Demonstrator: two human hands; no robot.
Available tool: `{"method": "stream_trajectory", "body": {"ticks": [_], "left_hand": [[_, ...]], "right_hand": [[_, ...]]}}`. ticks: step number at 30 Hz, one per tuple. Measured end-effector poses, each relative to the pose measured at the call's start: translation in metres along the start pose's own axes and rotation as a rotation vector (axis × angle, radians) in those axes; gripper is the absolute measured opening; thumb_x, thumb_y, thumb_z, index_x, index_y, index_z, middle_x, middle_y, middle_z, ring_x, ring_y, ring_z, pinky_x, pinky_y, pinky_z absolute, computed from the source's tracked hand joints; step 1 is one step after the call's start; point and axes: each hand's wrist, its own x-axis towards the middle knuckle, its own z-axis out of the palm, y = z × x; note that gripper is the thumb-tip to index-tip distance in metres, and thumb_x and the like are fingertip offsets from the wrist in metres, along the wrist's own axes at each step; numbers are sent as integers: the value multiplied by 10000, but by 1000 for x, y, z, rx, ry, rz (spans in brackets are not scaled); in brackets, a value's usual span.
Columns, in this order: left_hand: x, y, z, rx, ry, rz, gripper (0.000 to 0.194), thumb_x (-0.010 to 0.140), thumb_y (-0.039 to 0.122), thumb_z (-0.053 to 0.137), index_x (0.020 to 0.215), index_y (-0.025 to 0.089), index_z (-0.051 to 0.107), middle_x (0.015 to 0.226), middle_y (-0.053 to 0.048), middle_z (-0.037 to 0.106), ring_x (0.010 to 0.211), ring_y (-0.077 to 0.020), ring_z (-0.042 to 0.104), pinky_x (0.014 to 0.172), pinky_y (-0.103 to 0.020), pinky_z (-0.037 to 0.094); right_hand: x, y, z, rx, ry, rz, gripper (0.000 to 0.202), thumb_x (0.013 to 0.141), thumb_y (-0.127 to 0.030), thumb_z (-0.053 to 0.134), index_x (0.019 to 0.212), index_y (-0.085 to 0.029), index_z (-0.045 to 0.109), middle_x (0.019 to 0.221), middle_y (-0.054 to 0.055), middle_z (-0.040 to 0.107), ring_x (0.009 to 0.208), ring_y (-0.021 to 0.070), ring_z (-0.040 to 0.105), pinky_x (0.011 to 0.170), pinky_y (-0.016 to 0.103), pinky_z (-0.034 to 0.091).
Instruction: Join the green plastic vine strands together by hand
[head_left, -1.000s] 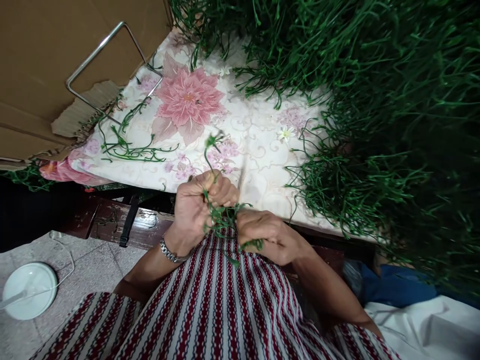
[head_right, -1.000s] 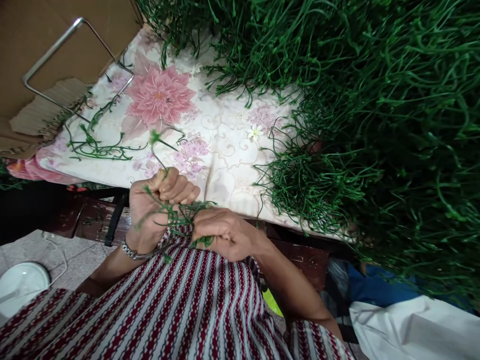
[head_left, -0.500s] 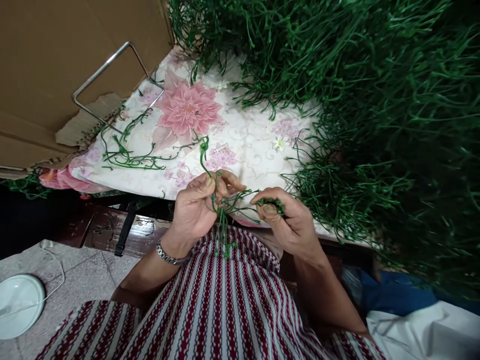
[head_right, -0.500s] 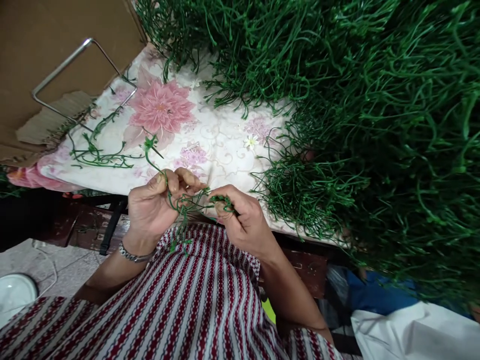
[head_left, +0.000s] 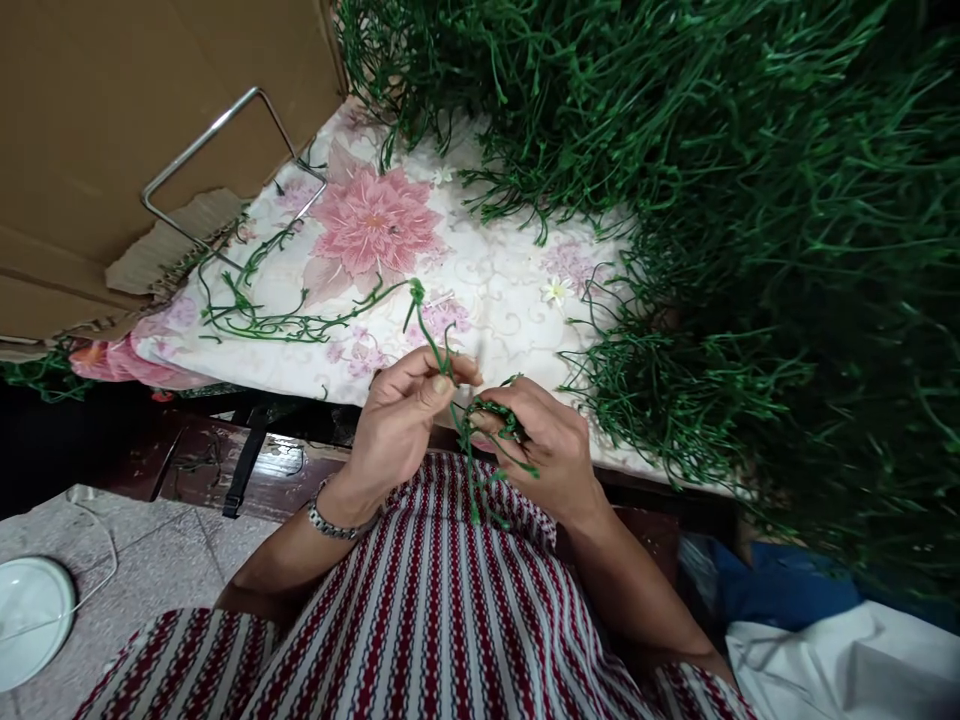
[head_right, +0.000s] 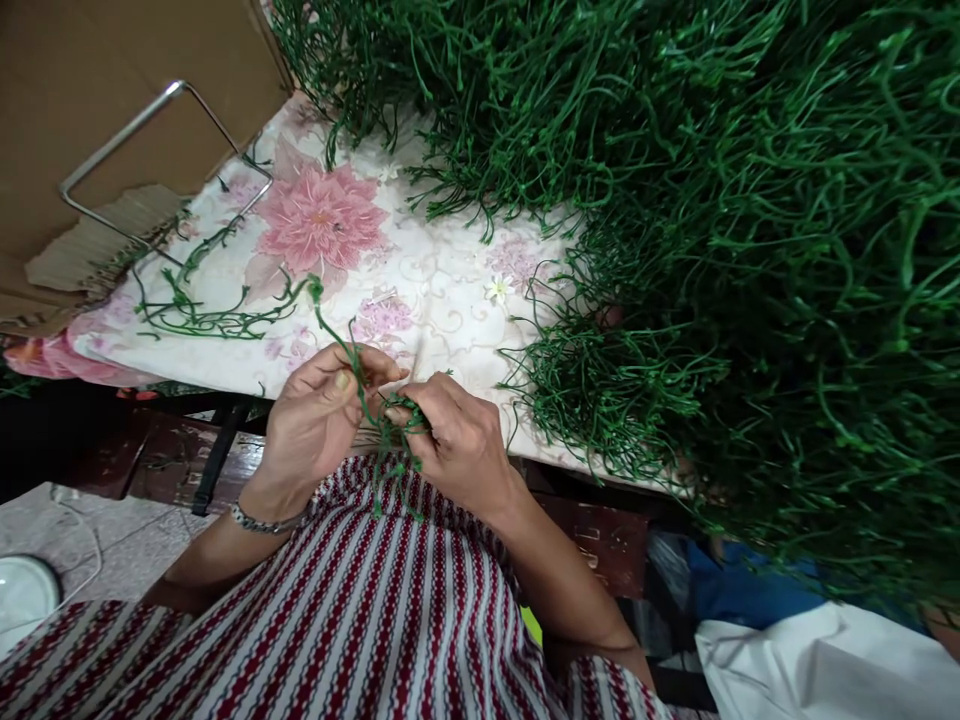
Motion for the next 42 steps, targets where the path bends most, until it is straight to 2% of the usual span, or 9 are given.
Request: {"method": "stream_trajectory", "body": {"ticks": [4, 11, 21, 24, 29, 32, 35, 38, 42], "left_hand": [[-6, -5, -3, 164, -77, -39, 211, 727, 250, 675, 917, 180, 614, 776, -9, 606, 667, -99, 555, 614, -196, 447], [-8, -3, -8, 517, 1, 36, 161, 733, 253, 658, 668, 134, 570, 653, 7, 540, 596, -87, 486, 554, -188, 389], [-9, -5, -13, 592, -188, 28, 187, 827, 278, 527, 704, 142, 563, 661, 7, 474, 619, -93, 446, 574, -199, 387], [-8, 0, -14, 557, -314, -80, 232, 803, 307, 550, 647, 137, 537, 611, 16, 432, 568, -83, 391, 521, -195, 343], [-3, 13, -19, 304, -612, -456, 281, 703, 370, 645, 591, 130, 552, 548, 12, 429, 482, -72, 350, 437, -209, 284], [-2, 14, -28, 249, -680, -557, 248, 683, 356, 665, 597, 136, 588, 542, -3, 468, 452, -84, 397, 409, -223, 312], [-1, 11, -35, 199, -602, -541, 218, 687, 351, 674, 655, 147, 603, 542, -3, 496, 418, -88, 437, 371, -214, 327], [-1, 8, -32, 228, -414, -404, 224, 697, 350, 678, 687, 143, 592, 548, 13, 488, 409, -69, 440, 367, -187, 322], [-2, 5, -22, 300, -161, -222, 242, 701, 331, 686, 658, 137, 546, 567, 29, 462, 443, -55, 438, 395, -169, 322]], "right_hand": [[-1, -1, -1, -142, 3, -9, 102, 778, -132, 563, 877, -159, 567, 699, 32, 586, 623, 131, 542, 546, 238, 424], [-6, 2, 5, -328, 25, -53, 124, 765, -84, 488, 852, -159, 531, 674, 23, 538, 612, 138, 508, 554, 248, 398], [-2, -1, -9, -12, -239, 30, 114, 816, -92, 444, 890, -167, 488, 718, 10, 507, 640, 111, 472, 584, 223, 376], [-2, 0, -13, 134, -310, 20, 84, 797, -98, 450, 777, -170, 488, 674, -5, 487, 601, 96, 441, 559, 219, 349], [-3, 3, -19, 566, -524, 24, 111, 836, -204, 490, 758, -154, 551, 615, -22, 494, 533, 68, 429, 521, 202, 341], [-5, 9, -26, 769, -603, 84, 168, 840, -284, 509, 759, -152, 572, 622, -8, 516, 546, 80, 463, 535, 219, 367], [-6, 15, -32, 737, -485, 152, 170, 845, -288, 511, 757, -155, 570, 631, 0, 515, 569, 95, 474, 556, 242, 372], [-4, 18, -36, 417, -282, 142, 91, 825, -218, 523, 767, -160, 563, 683, 17, 499, 642, 119, 478, 593, 264, 379], [-4, 16, -40, 6, -125, 73, 56, 779, -131, 502, 788, -172, 538, 1013, 108, 502, 969, 219, 487, 782, 370, 413]]}}
